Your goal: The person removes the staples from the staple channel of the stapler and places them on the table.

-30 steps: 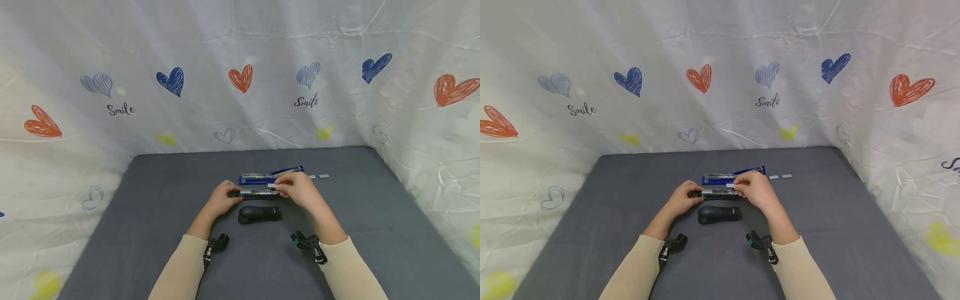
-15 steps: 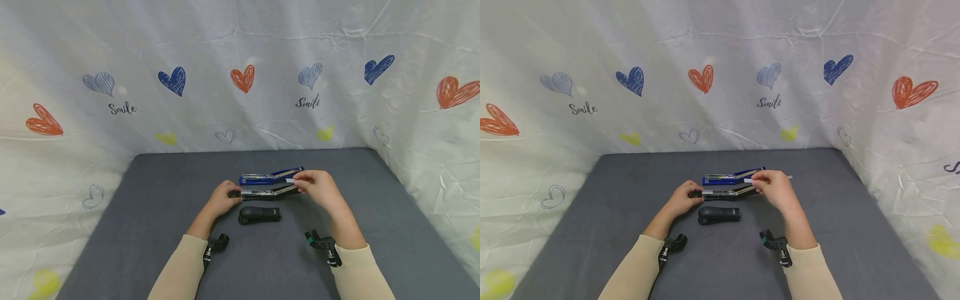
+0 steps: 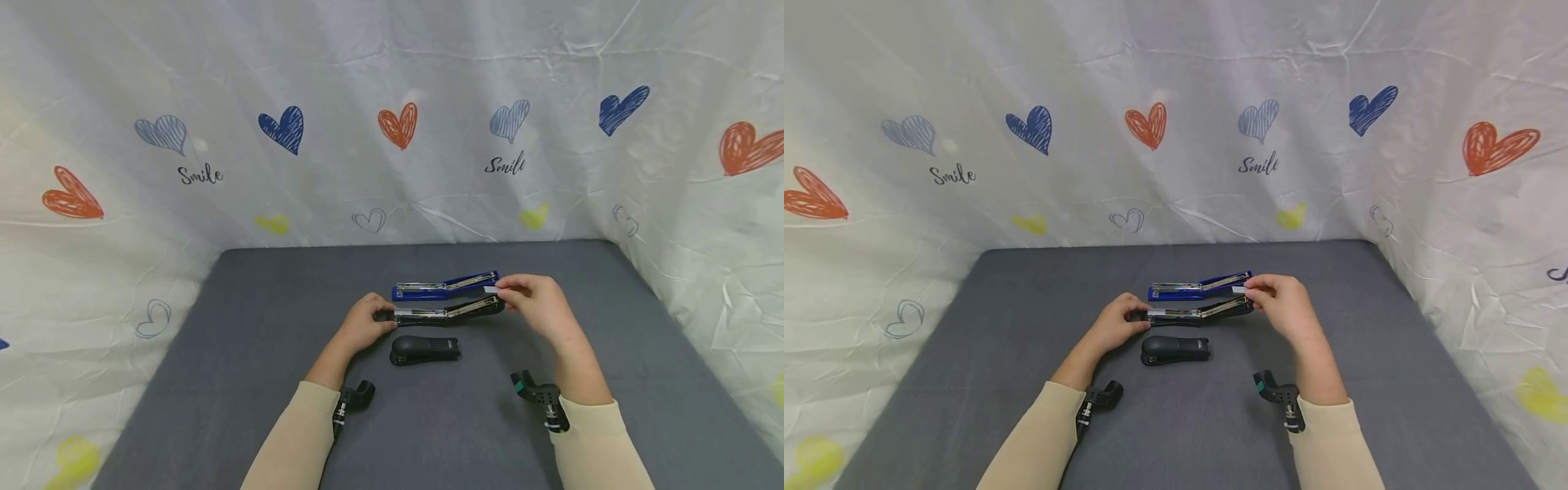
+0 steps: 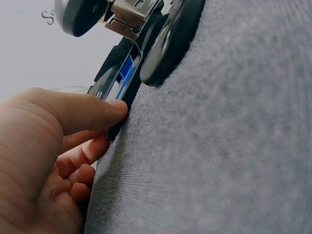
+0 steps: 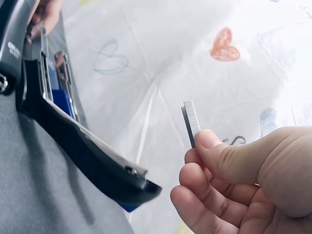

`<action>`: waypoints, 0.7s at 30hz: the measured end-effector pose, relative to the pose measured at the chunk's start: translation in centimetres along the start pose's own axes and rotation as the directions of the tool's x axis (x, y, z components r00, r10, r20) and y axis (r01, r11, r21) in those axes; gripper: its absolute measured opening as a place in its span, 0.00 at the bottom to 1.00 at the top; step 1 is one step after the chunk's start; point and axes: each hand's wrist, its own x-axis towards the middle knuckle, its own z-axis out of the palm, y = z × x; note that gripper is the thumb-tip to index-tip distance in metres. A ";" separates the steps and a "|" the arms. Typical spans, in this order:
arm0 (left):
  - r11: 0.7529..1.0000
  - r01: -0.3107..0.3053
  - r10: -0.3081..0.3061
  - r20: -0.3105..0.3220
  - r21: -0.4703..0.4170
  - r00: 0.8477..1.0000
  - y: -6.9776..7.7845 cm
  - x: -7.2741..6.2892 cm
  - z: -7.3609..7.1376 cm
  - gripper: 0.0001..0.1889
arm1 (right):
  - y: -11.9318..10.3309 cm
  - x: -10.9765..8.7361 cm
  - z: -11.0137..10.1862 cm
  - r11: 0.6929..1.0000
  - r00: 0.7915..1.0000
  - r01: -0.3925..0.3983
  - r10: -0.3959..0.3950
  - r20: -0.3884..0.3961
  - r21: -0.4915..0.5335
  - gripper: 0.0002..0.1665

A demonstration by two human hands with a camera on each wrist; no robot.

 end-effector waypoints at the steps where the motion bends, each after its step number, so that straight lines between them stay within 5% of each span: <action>1: 1.000 0.001 -0.001 0.001 0.001 1.000 0.0 0.0 0.0 0.15 | 0.1 0.0 -0.1 1.000 1.000 0.000 0.000 -0.006 -0.003 0.14; 21: 1.000 0.002 -0.002 0.009 -0.011 1.000 0.0 0.1 -0.1 0.16 | 4.1 0.7 -1.9 0.992 0.992 -0.113 0.109 -0.059 -0.060 0.17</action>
